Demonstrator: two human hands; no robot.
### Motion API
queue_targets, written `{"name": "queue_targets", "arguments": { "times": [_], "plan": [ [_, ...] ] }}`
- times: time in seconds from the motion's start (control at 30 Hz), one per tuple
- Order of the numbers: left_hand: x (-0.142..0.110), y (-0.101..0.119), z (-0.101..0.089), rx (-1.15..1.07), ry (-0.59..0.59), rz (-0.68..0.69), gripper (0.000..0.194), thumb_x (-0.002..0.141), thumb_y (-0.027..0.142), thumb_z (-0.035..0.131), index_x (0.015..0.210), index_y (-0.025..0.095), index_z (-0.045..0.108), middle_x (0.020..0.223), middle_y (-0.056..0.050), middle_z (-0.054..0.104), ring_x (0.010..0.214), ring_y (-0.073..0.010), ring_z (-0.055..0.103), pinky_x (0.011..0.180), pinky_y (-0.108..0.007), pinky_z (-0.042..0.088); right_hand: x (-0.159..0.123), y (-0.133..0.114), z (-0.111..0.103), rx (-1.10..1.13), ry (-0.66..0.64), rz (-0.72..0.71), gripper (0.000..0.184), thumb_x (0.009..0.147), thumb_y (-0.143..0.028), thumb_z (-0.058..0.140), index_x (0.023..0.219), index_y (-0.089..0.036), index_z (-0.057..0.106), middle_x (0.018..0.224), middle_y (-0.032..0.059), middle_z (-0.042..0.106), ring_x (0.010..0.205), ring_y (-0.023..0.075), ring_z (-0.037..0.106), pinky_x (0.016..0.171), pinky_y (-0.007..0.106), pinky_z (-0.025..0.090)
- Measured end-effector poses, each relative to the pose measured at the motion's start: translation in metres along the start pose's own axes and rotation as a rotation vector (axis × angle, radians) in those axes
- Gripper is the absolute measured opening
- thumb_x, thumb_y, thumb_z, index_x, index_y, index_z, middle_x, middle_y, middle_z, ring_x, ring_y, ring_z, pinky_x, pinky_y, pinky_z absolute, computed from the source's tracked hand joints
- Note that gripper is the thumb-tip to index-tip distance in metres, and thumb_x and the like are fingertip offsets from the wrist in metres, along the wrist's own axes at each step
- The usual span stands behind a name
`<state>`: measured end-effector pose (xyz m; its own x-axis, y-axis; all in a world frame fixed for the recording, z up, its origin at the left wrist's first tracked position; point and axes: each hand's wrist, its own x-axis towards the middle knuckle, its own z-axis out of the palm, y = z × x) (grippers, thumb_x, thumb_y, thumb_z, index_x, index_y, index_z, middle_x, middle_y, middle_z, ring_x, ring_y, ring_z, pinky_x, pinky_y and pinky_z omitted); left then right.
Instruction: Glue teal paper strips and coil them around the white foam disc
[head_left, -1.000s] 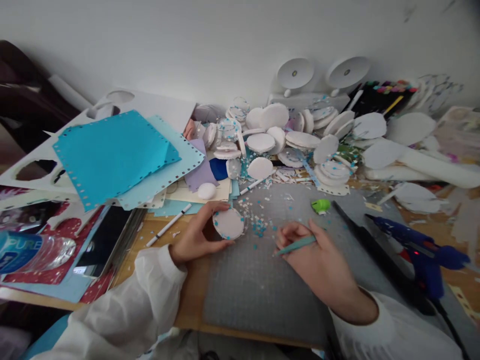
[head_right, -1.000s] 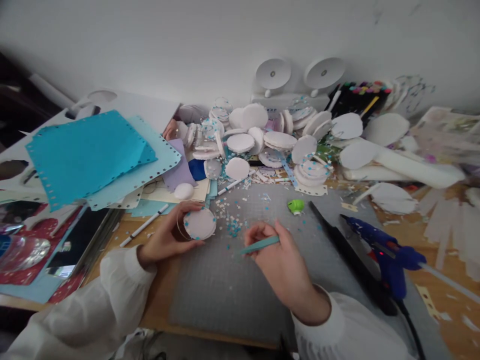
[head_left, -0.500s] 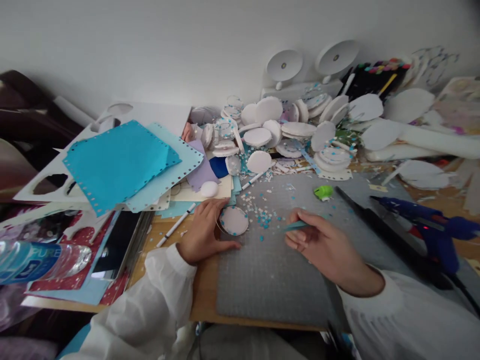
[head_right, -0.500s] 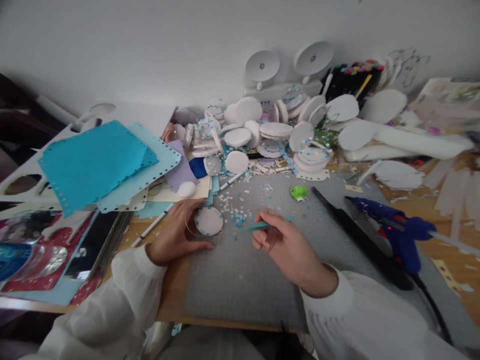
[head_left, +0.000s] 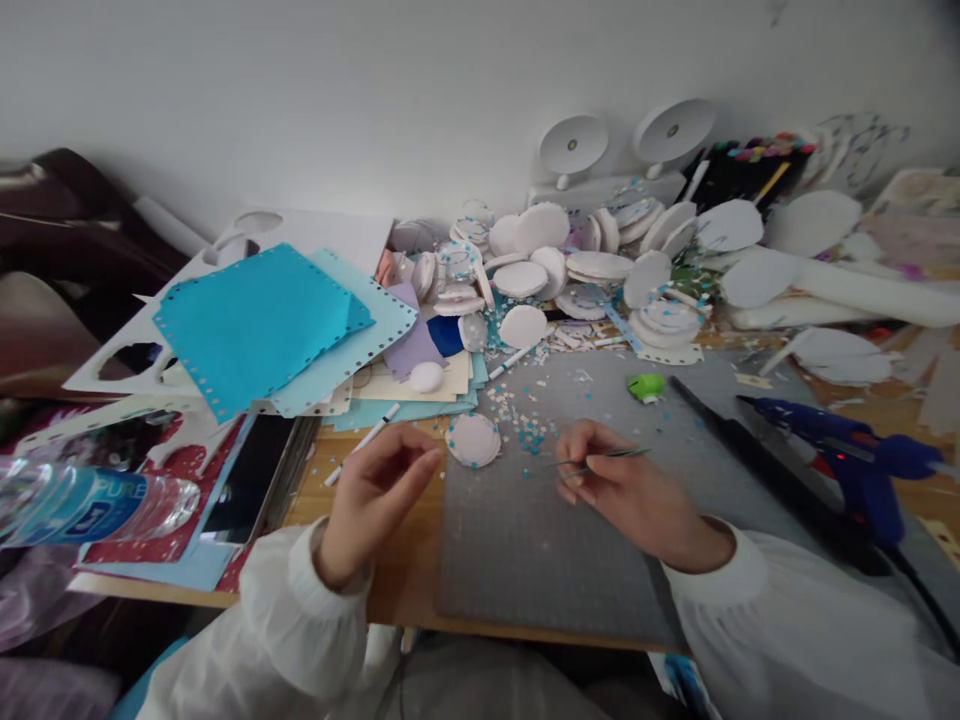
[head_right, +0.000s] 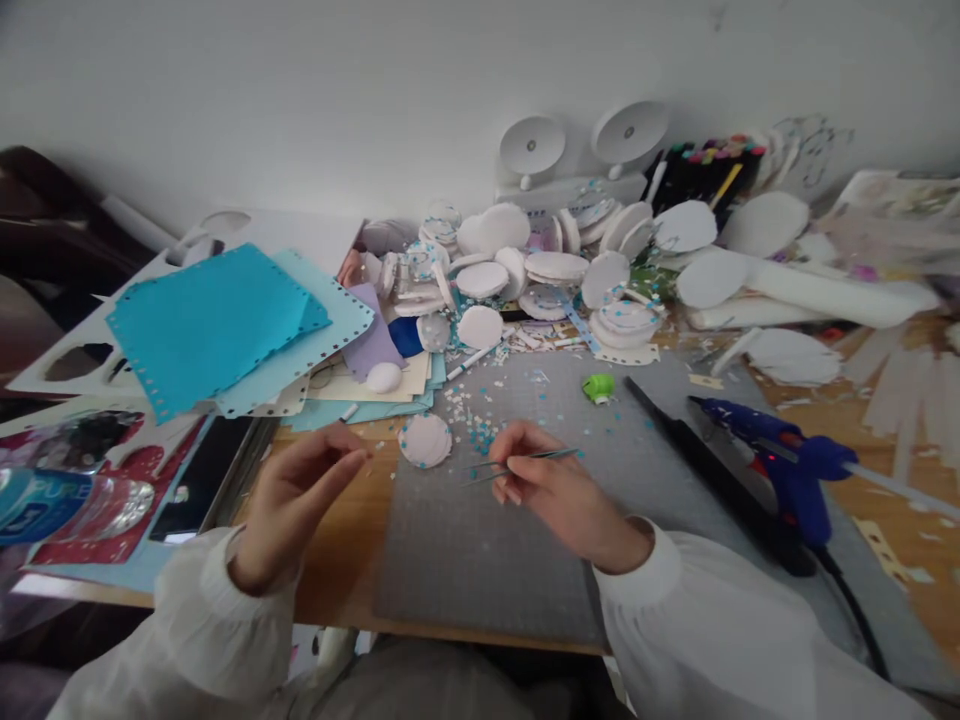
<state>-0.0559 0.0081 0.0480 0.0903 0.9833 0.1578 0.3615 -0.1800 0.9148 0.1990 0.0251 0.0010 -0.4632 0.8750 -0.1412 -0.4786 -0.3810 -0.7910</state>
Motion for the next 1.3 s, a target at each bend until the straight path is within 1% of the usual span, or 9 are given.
{"name": "queue_targets", "arguments": {
  "times": [0.07,0.17,0.3,0.4,0.57,0.8,0.9,1.03,1.3],
  "plan": [
    [-0.002,0.008,0.018,-0.194,-0.104,-0.142,0.022,0.085,0.037,0.06,0.082,0.016,0.062,0.069,-0.001,0.055,0.059,-0.011,0.046,0.053,-0.022,0.035,0.0,0.001,-0.001,-0.008,-0.044,-0.018,0.012,0.077,-0.032,0.064,0.077,-0.021,0.059,0.071,-0.0013,0.044,0.056,0.0098,0.038,0.056,0.027,0.037],
    [-0.003,0.014,0.042,-0.374,-0.254,-0.247,0.029,0.082,0.042,0.064,0.091,0.014,0.062,0.06,0.002,0.046,0.052,-0.0078,0.037,0.048,-0.021,0.028,-0.001,-0.001,-0.003,-0.031,-0.072,-0.057,0.01,0.079,-0.031,0.063,0.079,-0.022,0.059,0.076,-0.0007,0.045,0.059,0.0105,0.041,0.057,0.027,0.036],
    [-0.002,0.008,0.058,-0.618,-0.377,-0.379,0.033,0.08,0.044,0.066,0.093,0.014,0.058,0.056,0.006,0.039,0.048,-0.0051,0.03,0.046,-0.019,0.021,0.0,-0.004,-0.002,-0.075,-0.122,-0.113,0.01,0.082,-0.032,0.06,0.079,-0.022,0.059,0.075,-0.0006,0.045,0.062,0.0118,0.044,0.058,0.027,0.034],
    [-0.004,-0.003,0.061,-0.752,-0.403,-0.446,0.033,0.078,0.043,0.068,0.088,0.014,0.058,0.054,0.007,0.039,0.045,-0.0039,0.029,0.044,-0.018,0.02,-0.001,-0.003,-0.001,-0.126,-0.152,-0.105,0.009,0.083,-0.031,0.059,0.08,-0.022,0.058,0.076,-0.0004,0.045,0.064,0.0122,0.045,0.059,0.028,0.034],
    [-0.013,-0.018,0.065,-0.818,-0.336,-0.514,0.031,0.076,0.041,0.071,0.077,0.014,0.056,0.051,0.008,0.037,0.042,-0.0023,0.027,0.041,-0.018,0.018,-0.001,0.0,-0.003,-0.258,-0.197,-0.066,0.009,0.084,-0.03,0.058,0.082,-0.022,0.059,0.079,0.0005,0.046,0.068,0.0124,0.044,0.061,0.027,0.032],
    [-0.016,-0.021,0.065,-0.853,-0.415,-0.611,0.038,0.068,0.044,0.076,0.072,0.014,0.054,0.048,0.009,0.039,0.038,-0.0017,0.026,0.037,-0.016,0.017,-0.004,-0.005,-0.008,-0.416,-0.313,-0.112,0.006,0.083,-0.026,0.061,0.082,-0.02,0.061,0.083,0.0009,0.048,0.076,0.0126,0.045,0.066,0.026,0.031],
    [-0.016,-0.02,0.066,-0.863,-0.465,-0.605,0.037,0.067,0.042,0.077,0.069,0.013,0.053,0.047,0.009,0.039,0.037,-0.0011,0.027,0.036,-0.016,0.019,-0.006,-0.008,-0.007,-0.43,-0.348,-0.089,0.005,0.084,-0.024,0.06,0.081,-0.02,0.06,0.083,0.0002,0.047,0.074,0.0115,0.045,0.065,0.026,0.031],
    [-0.017,-0.019,0.065,-0.885,-0.49,-0.612,0.035,0.065,0.038,0.078,0.068,0.013,0.054,0.046,0.009,0.04,0.037,-0.0012,0.029,0.037,-0.015,0.022,-0.007,-0.009,-0.005,-0.404,-0.366,-0.087,0.007,0.083,-0.025,0.061,0.079,-0.02,0.061,0.078,-0.0008,0.046,0.071,0.0106,0.044,0.062,0.025,0.03],
    [-0.017,-0.022,0.065,-0.915,-0.584,-0.568,0.033,0.066,0.034,0.078,0.066,0.013,0.053,0.044,0.009,0.042,0.035,-0.0008,0.03,0.036,-0.014,0.021,-0.005,-0.009,-0.002,-0.342,-0.382,-0.09,0.01,0.079,-0.027,0.066,0.073,-0.019,0.064,0.069,-0.0008,0.047,0.064,0.0102,0.044,0.056,0.025,0.03]
  ]
}}
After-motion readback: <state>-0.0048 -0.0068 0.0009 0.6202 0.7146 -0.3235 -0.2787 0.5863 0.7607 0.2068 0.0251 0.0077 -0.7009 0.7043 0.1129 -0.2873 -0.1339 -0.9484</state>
